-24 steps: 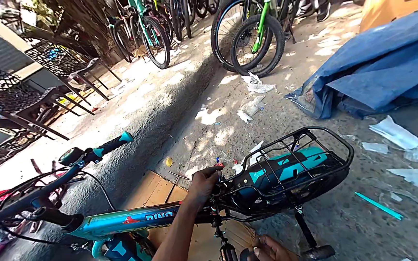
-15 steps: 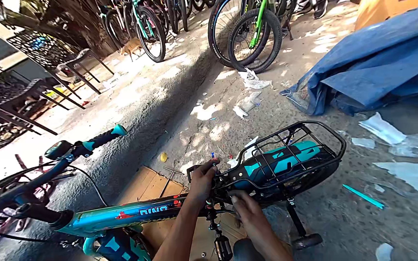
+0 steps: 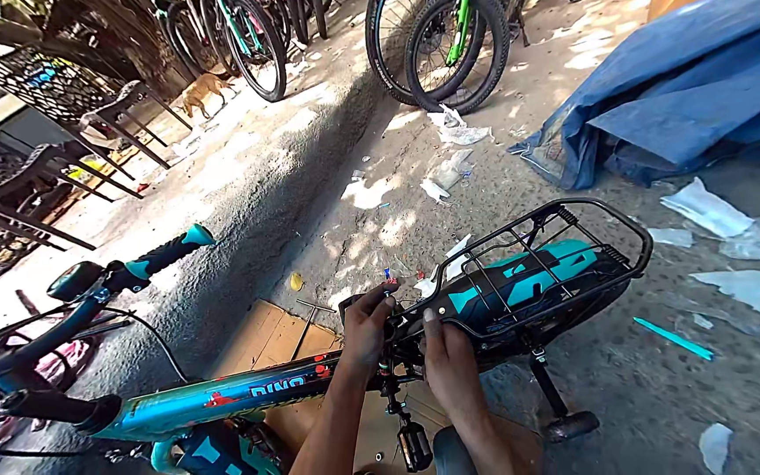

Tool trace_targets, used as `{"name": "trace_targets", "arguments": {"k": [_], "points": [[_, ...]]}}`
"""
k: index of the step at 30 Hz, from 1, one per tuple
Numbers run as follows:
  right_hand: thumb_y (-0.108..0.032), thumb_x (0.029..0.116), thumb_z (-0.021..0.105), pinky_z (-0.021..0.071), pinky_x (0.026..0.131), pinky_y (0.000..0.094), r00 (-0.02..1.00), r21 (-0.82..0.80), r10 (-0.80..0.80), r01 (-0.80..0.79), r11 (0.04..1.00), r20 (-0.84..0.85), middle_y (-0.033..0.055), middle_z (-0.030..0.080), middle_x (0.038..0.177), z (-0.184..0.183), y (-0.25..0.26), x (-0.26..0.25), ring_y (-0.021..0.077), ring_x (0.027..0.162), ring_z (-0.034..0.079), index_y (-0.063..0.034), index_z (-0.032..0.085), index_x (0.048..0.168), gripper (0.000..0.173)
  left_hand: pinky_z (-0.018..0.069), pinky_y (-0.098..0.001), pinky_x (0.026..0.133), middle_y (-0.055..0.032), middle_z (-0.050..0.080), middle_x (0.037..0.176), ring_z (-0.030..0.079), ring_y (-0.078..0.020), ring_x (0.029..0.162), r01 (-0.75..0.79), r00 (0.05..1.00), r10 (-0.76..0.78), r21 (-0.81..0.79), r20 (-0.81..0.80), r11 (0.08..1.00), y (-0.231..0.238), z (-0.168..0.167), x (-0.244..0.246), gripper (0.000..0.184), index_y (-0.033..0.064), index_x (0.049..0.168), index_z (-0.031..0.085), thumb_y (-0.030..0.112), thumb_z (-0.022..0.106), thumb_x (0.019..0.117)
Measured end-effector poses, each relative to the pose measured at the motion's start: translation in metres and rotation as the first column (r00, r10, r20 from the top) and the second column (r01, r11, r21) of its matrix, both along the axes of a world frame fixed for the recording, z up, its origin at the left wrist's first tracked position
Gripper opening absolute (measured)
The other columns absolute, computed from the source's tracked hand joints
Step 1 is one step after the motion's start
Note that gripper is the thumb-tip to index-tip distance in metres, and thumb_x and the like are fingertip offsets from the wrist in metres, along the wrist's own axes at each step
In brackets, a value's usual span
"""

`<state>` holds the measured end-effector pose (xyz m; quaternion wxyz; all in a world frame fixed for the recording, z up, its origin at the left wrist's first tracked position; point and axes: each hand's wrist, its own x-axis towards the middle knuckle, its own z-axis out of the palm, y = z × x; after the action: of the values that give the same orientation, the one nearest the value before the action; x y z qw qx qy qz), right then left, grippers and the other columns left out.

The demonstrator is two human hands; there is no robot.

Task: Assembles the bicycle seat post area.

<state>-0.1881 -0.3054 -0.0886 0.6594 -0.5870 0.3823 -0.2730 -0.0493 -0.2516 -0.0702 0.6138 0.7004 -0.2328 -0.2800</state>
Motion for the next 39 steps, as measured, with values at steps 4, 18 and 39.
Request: {"name": "trace_targets", "arguments": {"k": [4, 18, 39], "points": [[-0.042, 0.1103, 0.036, 0.0473, 0.047, 0.0367, 0.998, -0.025, 0.029, -0.031, 0.999, -0.052, 0.0011, 0.048, 0.058, 0.001, -0.005, -0.001, 0.0173, 0.048, 0.05, -0.0117, 0.063, 0.078, 0.052, 0.0532, -0.0328, 0.066, -0.0126, 0.068, 0.088, 0.061, -0.0178, 0.071, 0.032, 0.999, -0.032, 0.02, 0.02, 0.999, 0.001, 0.0, -0.001, 0.023, 0.0057, 0.12, 0.073, 0.009, 0.057, 0.1031], [-0.041, 0.1111, 0.036, 0.0493, 0.044, 0.0362, 0.964, 0.118, -0.083, 0.055, 0.992, 0.251, 0.0037, 0.046, 0.056, -0.011, 0.008, 0.003, 0.0189, 0.043, 0.047, -0.007, 0.065, 0.089, 0.05, 0.0493, -0.0293, 0.056, -0.0104, 0.065, 0.08, 0.057, -0.0153, 0.062, -0.062, 0.997, 0.063, 0.025, -0.039, 0.998, -0.002, -0.001, -0.009, 0.021, 0.0055, 0.113, 0.075, 0.012, 0.058, 0.1021], [-0.037, 0.1127, 0.038, 0.0504, 0.045, 0.0347, 0.953, 0.071, -0.108, 0.092, 0.993, 0.284, 0.0041, 0.051, 0.064, -0.01, 0.011, 0.008, 0.0173, 0.048, 0.051, -0.0063, 0.064, 0.095, 0.044, 0.0576, -0.0308, 0.059, -0.0068, 0.068, 0.073, 0.064, -0.0137, 0.061, -0.069, 0.996, 0.069, -0.005, -0.05, 0.998, -0.004, -0.004, 0.002, 0.023, -0.0015, 0.109, 0.072, 0.009, 0.053, 0.1009]]}}
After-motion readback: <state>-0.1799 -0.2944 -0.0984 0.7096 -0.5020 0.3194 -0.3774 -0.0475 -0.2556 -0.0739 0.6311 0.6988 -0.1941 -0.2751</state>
